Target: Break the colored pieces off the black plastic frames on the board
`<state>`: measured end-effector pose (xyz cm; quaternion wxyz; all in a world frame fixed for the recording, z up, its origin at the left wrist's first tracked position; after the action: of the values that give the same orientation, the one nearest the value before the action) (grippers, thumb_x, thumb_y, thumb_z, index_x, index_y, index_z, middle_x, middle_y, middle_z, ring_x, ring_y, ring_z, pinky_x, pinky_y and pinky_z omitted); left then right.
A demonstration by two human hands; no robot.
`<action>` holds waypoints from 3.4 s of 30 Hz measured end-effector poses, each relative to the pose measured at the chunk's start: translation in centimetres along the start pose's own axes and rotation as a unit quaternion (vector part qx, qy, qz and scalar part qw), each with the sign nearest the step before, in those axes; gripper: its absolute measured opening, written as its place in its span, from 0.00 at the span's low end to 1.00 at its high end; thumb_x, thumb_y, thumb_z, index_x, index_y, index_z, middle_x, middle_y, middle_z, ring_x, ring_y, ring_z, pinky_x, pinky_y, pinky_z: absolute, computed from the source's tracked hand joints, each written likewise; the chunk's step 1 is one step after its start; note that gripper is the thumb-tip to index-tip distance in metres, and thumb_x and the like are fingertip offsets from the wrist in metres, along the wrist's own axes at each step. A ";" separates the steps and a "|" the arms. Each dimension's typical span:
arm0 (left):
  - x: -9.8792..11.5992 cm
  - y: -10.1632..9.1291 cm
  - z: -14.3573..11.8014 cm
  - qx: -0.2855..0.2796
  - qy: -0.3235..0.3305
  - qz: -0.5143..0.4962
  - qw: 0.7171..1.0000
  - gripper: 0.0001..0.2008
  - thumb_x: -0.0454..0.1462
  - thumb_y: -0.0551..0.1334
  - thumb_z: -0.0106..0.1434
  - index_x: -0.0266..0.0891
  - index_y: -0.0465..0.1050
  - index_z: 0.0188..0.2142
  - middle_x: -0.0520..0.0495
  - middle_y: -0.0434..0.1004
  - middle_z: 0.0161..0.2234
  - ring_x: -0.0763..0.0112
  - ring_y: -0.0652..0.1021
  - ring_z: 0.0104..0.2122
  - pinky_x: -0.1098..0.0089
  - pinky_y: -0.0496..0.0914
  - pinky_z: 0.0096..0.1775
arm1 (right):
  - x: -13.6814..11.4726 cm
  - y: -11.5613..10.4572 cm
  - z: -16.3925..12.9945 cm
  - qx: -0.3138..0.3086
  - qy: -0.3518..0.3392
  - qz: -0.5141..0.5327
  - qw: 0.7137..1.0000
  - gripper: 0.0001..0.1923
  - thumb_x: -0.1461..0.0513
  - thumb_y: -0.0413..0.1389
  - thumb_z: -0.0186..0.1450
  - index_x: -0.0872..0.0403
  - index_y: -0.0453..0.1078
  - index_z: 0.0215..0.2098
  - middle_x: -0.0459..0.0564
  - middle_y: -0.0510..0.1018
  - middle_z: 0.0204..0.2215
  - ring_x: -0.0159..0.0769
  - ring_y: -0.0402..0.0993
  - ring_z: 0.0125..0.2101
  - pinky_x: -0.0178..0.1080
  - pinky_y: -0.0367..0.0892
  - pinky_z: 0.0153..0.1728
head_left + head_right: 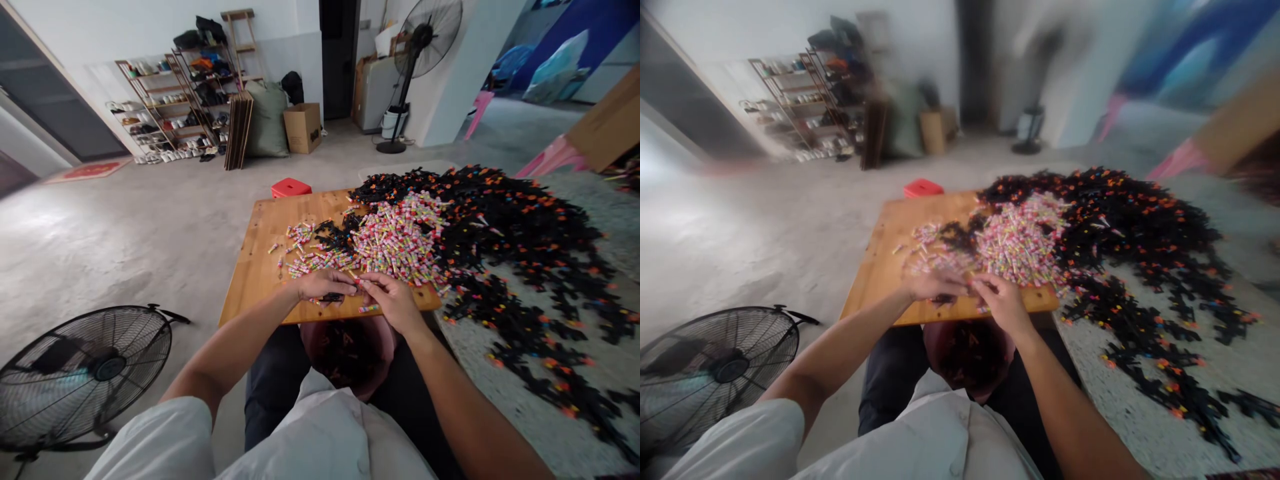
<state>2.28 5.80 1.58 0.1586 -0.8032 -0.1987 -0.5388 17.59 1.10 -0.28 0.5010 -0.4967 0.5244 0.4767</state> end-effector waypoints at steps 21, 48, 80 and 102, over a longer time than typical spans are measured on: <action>0.5 -0.4 0.0 -0.014 -0.002 0.018 1.000 0.29 0.56 0.70 0.60 0.31 0.79 0.47 0.53 0.73 0.20 0.79 0.67 0.14 0.76 0.58 0.18 | -0.6 -0.3 -0.4 0.028 -0.080 -0.109 0.990 0.19 0.48 0.59 0.69 0.52 0.80 0.49 0.48 0.82 0.26 0.40 0.80 0.27 0.39 0.80 0.27; -0.6 -0.2 0.0 -0.036 -0.010 0.048 0.998 0.29 0.56 0.71 0.59 0.32 0.80 0.45 0.52 0.73 0.22 0.76 0.69 0.17 0.75 0.63 0.20 | -1.7 -0.1 -0.6 -0.094 -0.078 -0.107 0.987 0.15 0.51 0.61 0.67 0.52 0.81 0.44 0.47 0.82 0.28 0.36 0.79 0.26 0.38 0.77 0.32; -2.1 -8.2 0.4 0.290 0.020 0.397 0.871 0.15 0.41 0.58 0.72 0.40 0.79 0.52 0.43 0.82 0.38 0.63 0.79 0.38 0.69 0.70 0.42 | 7.7 -1.2 -4.1 -0.180 -0.009 -0.348 0.920 0.13 0.55 0.54 0.72 0.50 0.80 0.44 0.49 0.84 0.33 0.41 0.81 0.33 0.40 0.72 0.37; 0.3 -14.2 6.6 0.431 0.033 0.121 0.894 0.18 0.47 0.66 0.67 0.34 0.76 0.47 0.47 0.80 0.31 0.68 0.77 0.33 0.72 0.69 0.36 | 4.7 -3.0 -0.1 0.069 -0.033 -0.157 0.985 0.22 0.43 0.56 0.70 0.53 0.75 0.44 0.54 0.82 0.36 0.39 0.73 0.27 0.41 0.71 0.29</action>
<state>0.72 21.28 0.05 0.5594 -0.6556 -0.3072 -0.4036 20.52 0.69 -4.96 0.6199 -0.5210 0.4546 0.3710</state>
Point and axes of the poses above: each hand's wrist, its own z-axis towards the middle knuckle, its own y-axis out of the palm, x = y × z, the point moved 7 cm from there along z, towards the middle knuckle
